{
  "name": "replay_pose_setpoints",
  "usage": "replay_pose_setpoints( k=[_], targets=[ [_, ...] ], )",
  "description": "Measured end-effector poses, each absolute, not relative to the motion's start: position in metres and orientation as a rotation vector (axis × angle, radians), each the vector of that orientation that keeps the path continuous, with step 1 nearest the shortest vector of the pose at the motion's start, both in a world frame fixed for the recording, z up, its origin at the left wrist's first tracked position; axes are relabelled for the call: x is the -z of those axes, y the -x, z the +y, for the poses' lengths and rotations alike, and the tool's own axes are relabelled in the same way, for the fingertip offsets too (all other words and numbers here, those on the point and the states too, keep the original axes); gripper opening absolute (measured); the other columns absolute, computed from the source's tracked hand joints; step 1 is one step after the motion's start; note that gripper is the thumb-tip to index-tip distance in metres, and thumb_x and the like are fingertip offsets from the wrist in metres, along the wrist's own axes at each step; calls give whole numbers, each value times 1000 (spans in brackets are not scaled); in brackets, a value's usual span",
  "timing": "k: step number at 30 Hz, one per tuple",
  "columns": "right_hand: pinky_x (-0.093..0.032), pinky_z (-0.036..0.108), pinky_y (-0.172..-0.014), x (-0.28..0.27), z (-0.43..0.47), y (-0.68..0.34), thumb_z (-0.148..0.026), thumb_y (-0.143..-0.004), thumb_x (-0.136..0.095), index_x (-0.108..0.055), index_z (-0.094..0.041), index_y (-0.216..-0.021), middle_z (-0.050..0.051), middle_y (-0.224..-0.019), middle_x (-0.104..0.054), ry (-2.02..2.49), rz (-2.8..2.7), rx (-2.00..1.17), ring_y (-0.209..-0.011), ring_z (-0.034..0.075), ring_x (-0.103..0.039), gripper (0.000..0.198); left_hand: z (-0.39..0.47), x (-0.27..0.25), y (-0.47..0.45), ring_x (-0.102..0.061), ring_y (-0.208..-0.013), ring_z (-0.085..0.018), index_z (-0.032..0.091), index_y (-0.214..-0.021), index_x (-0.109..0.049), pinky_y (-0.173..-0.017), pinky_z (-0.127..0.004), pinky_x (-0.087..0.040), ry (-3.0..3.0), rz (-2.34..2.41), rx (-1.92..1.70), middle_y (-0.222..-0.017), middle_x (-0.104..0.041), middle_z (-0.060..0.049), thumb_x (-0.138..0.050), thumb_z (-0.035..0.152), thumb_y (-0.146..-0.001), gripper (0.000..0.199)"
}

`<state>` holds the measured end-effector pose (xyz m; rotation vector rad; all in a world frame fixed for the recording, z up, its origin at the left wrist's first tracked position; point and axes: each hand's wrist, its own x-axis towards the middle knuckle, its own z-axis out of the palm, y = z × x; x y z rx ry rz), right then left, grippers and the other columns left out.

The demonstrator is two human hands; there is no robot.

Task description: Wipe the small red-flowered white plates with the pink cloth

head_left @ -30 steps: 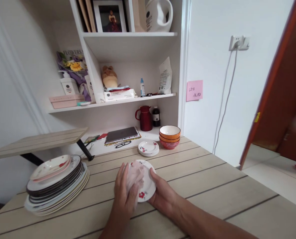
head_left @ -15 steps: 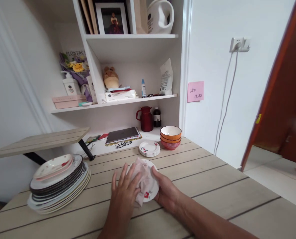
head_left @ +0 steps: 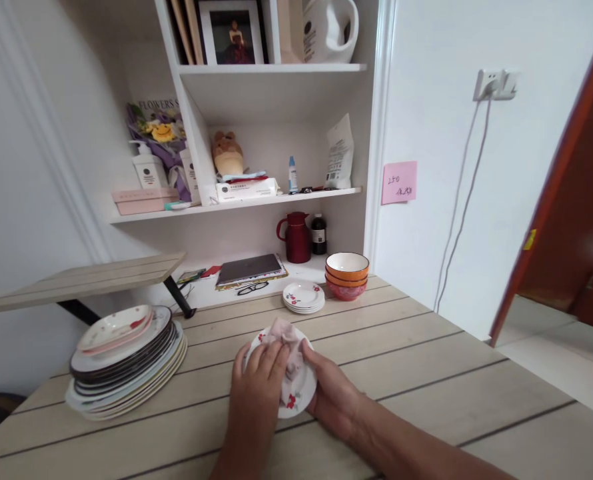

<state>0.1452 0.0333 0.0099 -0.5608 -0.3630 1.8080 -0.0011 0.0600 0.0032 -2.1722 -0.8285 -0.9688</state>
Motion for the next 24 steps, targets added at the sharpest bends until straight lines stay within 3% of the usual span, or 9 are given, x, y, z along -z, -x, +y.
replay_pose_setpoints(
  k=[7, 13, 18, 24],
  targets=[
    [-53, 33, -84, -12, 36, -152, -47, -99, -41, -63, -4, -117, 16, -97, -76, 548, -314, -1822, -82, 20, -72, 51, 50, 14, -16, -61, -90, -21, 22, -103, -69, -87, -37, -42, 2101, -930, 1088, -100, -73, -3, -49, 11, -90, 26],
    [-53, 34, -83, -3, 31, -144, -44, -95, -53, -64, -8, -117, 12, -94, -76, 582, -466, -1789, -84, 22, -71, 43, 48, 5, -15, -60, -101, -22, 26, -103, -69, -104, -44, -35, 2107, -946, 1178, -105, -72, -4, -49, 14, -91, 26],
    [-52, 38, -87, -4, 30, -141, -45, -95, -51, -61, -10, -123, 13, -100, -76, 579, -394, -1806, -90, 23, -72, 46, 53, -3, -3, -60, -97, -25, 22, -103, -68, -105, -55, -32, 1976, -1143, 1003, -104, -71, -8, -51, 10, -88, 25],
    [-52, 37, -89, -12, 35, -151, -47, -98, -43, -62, -7, -121, 16, -105, -74, 537, -317, -1780, -91, 23, -71, 50, 46, 10, -14, -59, -87, -22, 22, -94, -68, -100, -47, -38, 2038, -1121, 1033, -91, -68, -4, -53, 8, -84, 23]
  ],
)
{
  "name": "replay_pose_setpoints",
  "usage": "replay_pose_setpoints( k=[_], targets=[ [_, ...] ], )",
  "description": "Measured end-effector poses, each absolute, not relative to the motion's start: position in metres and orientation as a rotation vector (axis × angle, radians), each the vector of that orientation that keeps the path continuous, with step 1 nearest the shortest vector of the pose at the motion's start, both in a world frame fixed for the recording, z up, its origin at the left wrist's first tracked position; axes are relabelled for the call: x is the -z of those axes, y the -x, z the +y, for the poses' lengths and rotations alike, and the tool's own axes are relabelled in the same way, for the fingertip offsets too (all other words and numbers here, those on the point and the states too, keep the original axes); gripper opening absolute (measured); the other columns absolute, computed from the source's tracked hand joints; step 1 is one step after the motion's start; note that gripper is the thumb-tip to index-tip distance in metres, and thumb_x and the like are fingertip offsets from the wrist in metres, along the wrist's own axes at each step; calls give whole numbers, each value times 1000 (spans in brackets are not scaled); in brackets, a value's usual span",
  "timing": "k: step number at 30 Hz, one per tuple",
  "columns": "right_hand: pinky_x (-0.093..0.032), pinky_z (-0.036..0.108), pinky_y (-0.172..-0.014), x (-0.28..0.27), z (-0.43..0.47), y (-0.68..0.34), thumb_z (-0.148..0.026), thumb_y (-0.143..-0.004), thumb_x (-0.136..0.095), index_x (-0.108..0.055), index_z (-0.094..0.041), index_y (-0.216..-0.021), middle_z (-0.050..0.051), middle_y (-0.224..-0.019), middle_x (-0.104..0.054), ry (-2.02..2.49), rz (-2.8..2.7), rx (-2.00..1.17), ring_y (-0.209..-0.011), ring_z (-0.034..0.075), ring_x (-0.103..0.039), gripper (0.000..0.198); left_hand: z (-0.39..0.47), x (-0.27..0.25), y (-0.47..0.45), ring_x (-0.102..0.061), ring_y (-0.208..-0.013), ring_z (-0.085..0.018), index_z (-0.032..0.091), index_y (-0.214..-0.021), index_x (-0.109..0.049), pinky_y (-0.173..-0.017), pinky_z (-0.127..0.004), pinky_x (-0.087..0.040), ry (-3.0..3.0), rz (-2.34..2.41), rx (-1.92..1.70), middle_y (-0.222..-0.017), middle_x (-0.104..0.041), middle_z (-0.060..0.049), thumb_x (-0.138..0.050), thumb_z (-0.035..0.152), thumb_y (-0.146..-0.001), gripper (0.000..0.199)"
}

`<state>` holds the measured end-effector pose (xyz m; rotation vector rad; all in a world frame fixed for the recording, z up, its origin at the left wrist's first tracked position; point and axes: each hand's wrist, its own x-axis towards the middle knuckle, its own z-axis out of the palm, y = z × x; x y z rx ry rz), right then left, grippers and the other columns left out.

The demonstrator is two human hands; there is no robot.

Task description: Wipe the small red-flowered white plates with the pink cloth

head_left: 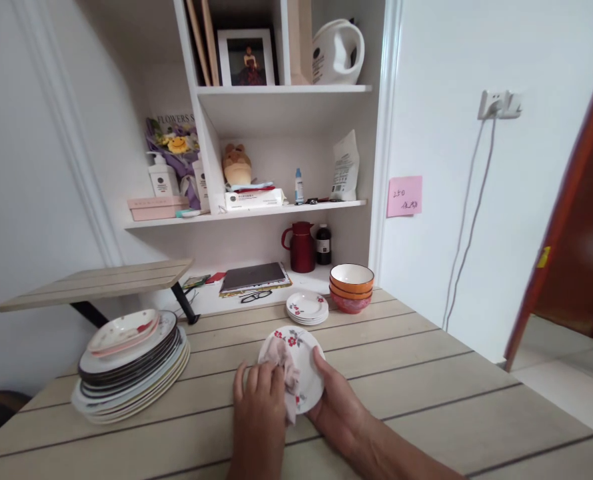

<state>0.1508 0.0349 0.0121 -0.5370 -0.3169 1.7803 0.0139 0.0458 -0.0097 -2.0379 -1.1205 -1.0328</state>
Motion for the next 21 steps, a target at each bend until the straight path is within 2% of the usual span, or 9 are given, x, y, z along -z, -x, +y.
replay_pose_setpoints(
  k=[4, 7, 11, 16, 21],
  targets=[
    [-52, 34, -87, -7, 33, -146, -45, -96, -49, -65, -8, -114, 14, -101, -75, 531, -373, -1785, -88, 21, -71, 44, 43, 9, -18, -60, -96, -21, 22, -101, -68, -103, -43, -37, 2120, -959, 1122, -99, -70, -5, -51, 9, -87, 26],
    [-53, 36, -85, -4, 29, -138, -43, -95, -52, -65, -10, -114, 12, -98, -76, 540, -413, -1796, -87, 22, -71, 41, 48, 1, -11, -61, -93, -22, 22, -101, -68, -101, -48, -37, 2056, -1046, 1087, -100, -71, -6, -49, 11, -90, 25],
    [-51, 37, -88, -7, 27, -136, -45, -97, -48, -62, -9, -121, 14, -101, -76, 541, -372, -1825, -90, 23, -71, 46, 53, -3, -2, -61, -94, -26, 20, -101, -68, -97, -52, -38, 1951, -1233, 1077, -101, -70, -9, -52, 13, -89, 22],
    [-51, 35, -88, -11, 32, -147, -46, -99, -40, -62, -7, -120, 14, -101, -76, 506, -315, -1819, -88, 22, -72, 50, 51, 8, -7, -60, -94, -24, 21, -100, -68, -93, -45, -43, 2082, -1163, 1089, -102, -69, -7, -55, 12, -86, 21],
    [-51, 33, -87, -8, 35, -150, -46, -100, -40, -60, -8, -125, 13, -113, -73, 437, -321, -1809, -91, 20, -71, 50, 51, 15, -14, -59, -98, -24, 21, -102, -68, -85, -40, -47, 2129, -1174, 1237, -107, -66, -8, -57, 16, -87, 19]
  ],
)
